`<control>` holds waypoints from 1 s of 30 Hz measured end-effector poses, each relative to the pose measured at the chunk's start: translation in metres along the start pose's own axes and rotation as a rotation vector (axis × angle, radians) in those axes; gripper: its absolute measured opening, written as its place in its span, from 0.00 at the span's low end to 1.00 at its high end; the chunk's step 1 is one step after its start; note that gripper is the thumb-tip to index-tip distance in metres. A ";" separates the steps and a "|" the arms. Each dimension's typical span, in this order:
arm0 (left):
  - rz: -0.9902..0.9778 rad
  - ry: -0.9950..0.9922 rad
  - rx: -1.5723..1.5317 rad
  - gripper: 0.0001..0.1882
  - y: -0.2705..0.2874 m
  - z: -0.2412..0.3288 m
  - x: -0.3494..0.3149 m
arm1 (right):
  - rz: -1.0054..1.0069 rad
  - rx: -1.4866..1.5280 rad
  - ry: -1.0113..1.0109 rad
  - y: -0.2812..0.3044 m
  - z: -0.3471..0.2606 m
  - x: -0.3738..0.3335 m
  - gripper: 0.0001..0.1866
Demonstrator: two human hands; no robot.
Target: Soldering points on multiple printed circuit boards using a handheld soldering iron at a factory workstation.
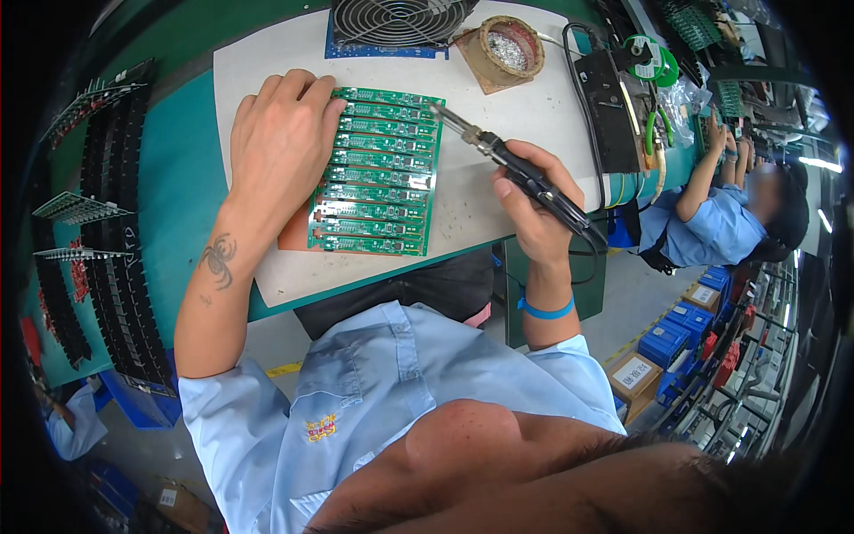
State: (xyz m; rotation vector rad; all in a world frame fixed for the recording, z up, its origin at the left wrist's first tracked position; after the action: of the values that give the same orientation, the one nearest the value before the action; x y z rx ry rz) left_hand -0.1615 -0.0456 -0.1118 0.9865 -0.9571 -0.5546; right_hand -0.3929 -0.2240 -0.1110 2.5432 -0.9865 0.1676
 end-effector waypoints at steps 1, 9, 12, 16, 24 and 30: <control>0.002 0.001 -0.001 0.10 0.000 0.000 0.000 | 0.012 -0.003 0.017 0.004 0.001 0.001 0.25; -0.026 0.012 -0.013 0.10 0.001 0.003 0.001 | 0.278 0.178 -0.072 0.006 0.023 0.018 0.29; -0.016 0.024 -0.018 0.10 0.000 0.002 0.000 | 0.243 0.153 -0.044 0.007 0.028 0.012 0.31; -0.037 0.021 -0.038 0.10 -0.002 0.000 0.001 | 0.244 0.165 -0.006 0.007 0.028 0.011 0.31; -0.073 -0.010 -0.046 0.11 -0.006 -0.014 0.003 | 0.232 0.209 0.052 0.004 0.029 0.013 0.31; -0.129 0.090 -0.374 0.08 0.010 -0.027 0.013 | 0.248 0.227 0.037 0.007 0.031 0.017 0.31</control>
State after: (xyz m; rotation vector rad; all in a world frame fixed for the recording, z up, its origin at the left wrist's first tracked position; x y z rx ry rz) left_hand -0.1321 -0.0389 -0.1039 0.7320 -0.6810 -0.7601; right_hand -0.3862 -0.2518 -0.1322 2.5965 -1.3339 0.4178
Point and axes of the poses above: each hand's wrist, its own x-axis towards the middle knuckle, its own y-axis out of the back of the hand, z = x × y, the point moved 3 cm from there along x, towards the middle knuckle, and after that the axes turned 5 degrees about -x, right-handed, at the moved point
